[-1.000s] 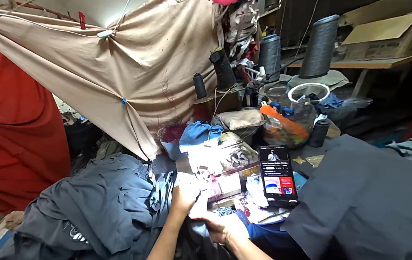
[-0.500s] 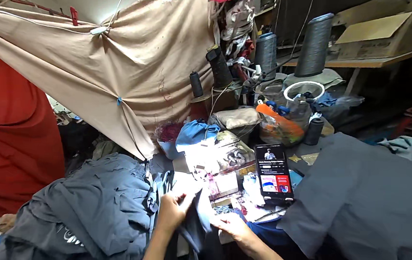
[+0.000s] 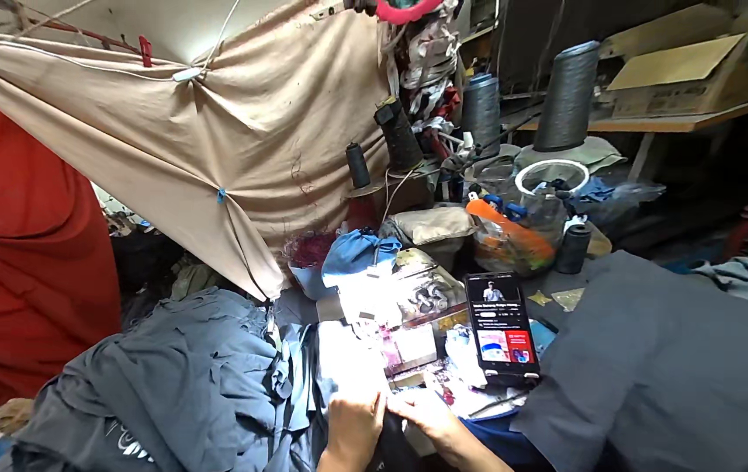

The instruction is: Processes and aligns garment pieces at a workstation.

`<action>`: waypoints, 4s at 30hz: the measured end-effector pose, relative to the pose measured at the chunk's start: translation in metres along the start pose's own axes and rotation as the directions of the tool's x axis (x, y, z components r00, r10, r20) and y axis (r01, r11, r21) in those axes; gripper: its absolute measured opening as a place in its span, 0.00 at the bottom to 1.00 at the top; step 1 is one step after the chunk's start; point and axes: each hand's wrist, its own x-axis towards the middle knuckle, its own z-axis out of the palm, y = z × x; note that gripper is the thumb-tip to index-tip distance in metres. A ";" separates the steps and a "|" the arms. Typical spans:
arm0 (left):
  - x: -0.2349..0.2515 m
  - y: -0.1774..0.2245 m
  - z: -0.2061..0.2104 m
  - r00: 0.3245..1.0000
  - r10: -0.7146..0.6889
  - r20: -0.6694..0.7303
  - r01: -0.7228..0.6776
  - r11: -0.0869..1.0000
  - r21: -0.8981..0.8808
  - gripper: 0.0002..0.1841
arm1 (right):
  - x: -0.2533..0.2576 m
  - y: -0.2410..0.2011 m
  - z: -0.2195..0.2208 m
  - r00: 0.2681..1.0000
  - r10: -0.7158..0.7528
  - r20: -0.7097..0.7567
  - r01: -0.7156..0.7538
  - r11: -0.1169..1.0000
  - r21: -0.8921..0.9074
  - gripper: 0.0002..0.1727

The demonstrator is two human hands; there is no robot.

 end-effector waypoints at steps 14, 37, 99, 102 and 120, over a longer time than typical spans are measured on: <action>0.076 -0.033 -0.059 0.868 -0.298 0.397 0.410 0.881 -0.235 0.16 | 0.007 -0.019 -0.003 0.996 0.012 -0.085 -0.020 0.995 -0.096 0.13; 0.080 -0.013 -0.011 0.782 -0.391 0.485 0.509 0.849 -0.138 0.23 | 0.022 -0.033 0.013 0.980 0.062 -0.189 -0.054 0.998 0.045 0.10; -0.005 -0.008 0.007 0.996 -0.031 0.079 0.002 0.941 0.339 0.28 | -0.062 0.011 0.023 0.984 -0.049 -0.171 0.022 0.987 -0.159 0.08; -0.003 -0.007 0.008 0.996 -0.023 0.090 -0.006 0.948 0.317 0.28 | -0.063 0.006 0.022 0.979 -0.077 -0.188 0.038 0.979 -0.202 0.08; 0.016 -0.038 -0.011 0.967 0.161 0.199 -0.188 0.975 0.120 0.27 | 0.011 -0.023 0.013 0.964 -0.184 -0.194 0.118 0.944 -0.308 0.08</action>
